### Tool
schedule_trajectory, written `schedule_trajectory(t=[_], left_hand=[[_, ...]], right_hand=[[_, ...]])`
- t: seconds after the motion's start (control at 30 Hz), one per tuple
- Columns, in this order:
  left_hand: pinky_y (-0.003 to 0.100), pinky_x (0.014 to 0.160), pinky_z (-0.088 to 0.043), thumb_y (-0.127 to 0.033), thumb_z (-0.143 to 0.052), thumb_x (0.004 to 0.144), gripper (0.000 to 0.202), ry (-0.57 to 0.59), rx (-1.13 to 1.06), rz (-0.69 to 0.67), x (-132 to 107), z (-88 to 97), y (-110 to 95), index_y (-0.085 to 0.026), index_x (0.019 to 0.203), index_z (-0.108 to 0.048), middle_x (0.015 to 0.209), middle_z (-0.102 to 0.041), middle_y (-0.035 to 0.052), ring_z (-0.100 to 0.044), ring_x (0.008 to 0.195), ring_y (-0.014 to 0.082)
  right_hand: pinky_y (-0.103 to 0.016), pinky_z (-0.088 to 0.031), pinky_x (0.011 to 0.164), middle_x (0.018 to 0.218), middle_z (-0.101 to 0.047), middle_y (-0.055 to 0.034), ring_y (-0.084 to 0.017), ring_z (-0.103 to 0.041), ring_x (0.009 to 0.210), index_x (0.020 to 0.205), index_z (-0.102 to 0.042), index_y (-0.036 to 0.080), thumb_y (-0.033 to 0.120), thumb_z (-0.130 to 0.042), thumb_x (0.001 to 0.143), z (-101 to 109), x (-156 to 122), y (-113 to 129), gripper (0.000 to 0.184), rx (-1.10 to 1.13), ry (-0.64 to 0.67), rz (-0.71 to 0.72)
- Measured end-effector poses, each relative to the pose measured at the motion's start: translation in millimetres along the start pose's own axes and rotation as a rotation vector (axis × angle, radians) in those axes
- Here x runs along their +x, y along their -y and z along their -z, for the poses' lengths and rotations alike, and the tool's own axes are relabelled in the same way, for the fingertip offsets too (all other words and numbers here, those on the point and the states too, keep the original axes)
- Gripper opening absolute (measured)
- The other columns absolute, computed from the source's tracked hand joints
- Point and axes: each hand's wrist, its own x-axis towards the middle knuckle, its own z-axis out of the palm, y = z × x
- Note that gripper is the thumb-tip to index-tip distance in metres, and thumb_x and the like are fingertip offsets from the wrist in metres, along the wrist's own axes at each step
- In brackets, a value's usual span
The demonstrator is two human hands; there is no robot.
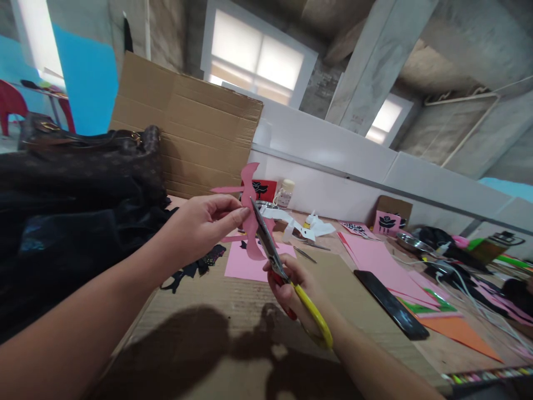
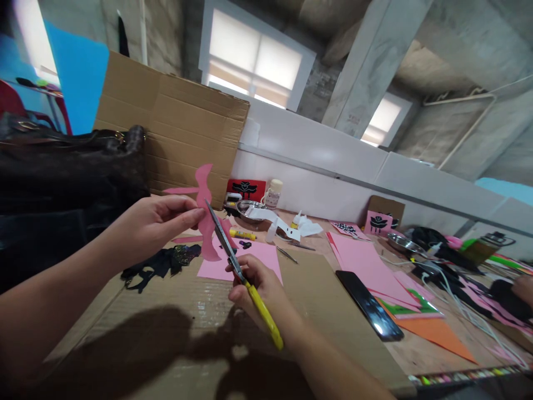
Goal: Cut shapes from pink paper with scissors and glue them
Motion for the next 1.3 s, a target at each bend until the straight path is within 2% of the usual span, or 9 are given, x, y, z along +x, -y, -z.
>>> schedule_trajectory(t=[0.27,0.6,0.8,1.07,1.2,1.3], left_hand=[[0.022,0.066,-0.047,-0.051,-0.062,0.092,0.034,-0.001,0.06,-0.036,1.6,1.3,2.6,-0.019,0.087,-0.071,0.08,-0.067,-0.0004,-0.059,0.074,0.0143],[0.021,0.066,-0.049,-0.047,-0.063,0.092,0.031,-0.003,0.017,-0.009,1.9,-0.3,1.2,-0.018,0.086,-0.071,0.083,-0.067,-0.0005,-0.062,0.075,0.0138],[0.024,0.066,-0.049,-0.051,-0.061,0.092,0.034,-0.003,0.079,-0.028,0.8,1.6,2.6,-0.019,0.088,-0.071,0.079,-0.067,0.0004,-0.06,0.072,0.0155],[0.022,0.063,-0.048,-0.052,-0.061,0.092,0.035,0.0,0.08,-0.035,1.9,0.8,2.8,-0.019,0.084,-0.07,0.079,-0.065,0.0002,-0.059,0.072,0.0149],[0.022,0.065,-0.051,-0.051,-0.063,0.091,0.033,0.008,-0.008,0.007,1.4,0.3,1.2,-0.019,0.084,-0.07,0.08,-0.066,0.0,-0.061,0.074,0.0148],[0.023,0.068,-0.055,-0.051,-0.064,0.09,0.033,0.023,-0.042,0.023,0.3,-0.2,-2.5,-0.019,0.085,-0.07,0.08,-0.067,0.0003,-0.063,0.075,0.0157]], right_hand=[[-0.019,-0.022,0.041,0.068,-0.042,0.0059,-0.007,-0.029,0.048,0.108,-0.059,0.021,0.067,-0.07,0.08,-1.1,-0.3,1.9,0.055,-0.018,-0.023,0.008],[-0.021,-0.027,0.042,0.074,-0.048,0.0041,-0.008,-0.034,0.049,0.104,-0.058,0.022,0.058,-0.07,0.083,-0.3,-0.8,4.2,0.043,-0.06,-0.033,-0.033],[-0.023,-0.022,0.046,0.072,-0.045,0.0048,-0.009,-0.03,0.052,0.106,-0.059,0.023,0.062,-0.072,0.08,-1.3,0.7,3.6,0.049,-0.023,-0.025,0.012],[-0.023,-0.022,0.045,0.071,-0.047,0.0045,-0.009,-0.03,0.05,0.107,-0.058,0.023,0.069,-0.07,0.079,-1.2,0.3,-0.7,0.054,-0.011,-0.023,0.011],[-0.022,-0.022,0.044,0.067,-0.042,0.0059,-0.009,-0.029,0.049,0.108,-0.058,0.022,0.07,-0.068,0.08,-1.5,0.3,-0.7,0.057,-0.016,-0.012,0.021],[-0.023,-0.024,0.046,0.069,-0.045,0.0047,-0.009,-0.031,0.052,0.105,-0.059,0.022,0.069,-0.072,0.078,-1.7,1.6,-1.4,0.056,-0.009,-0.019,0.049]])
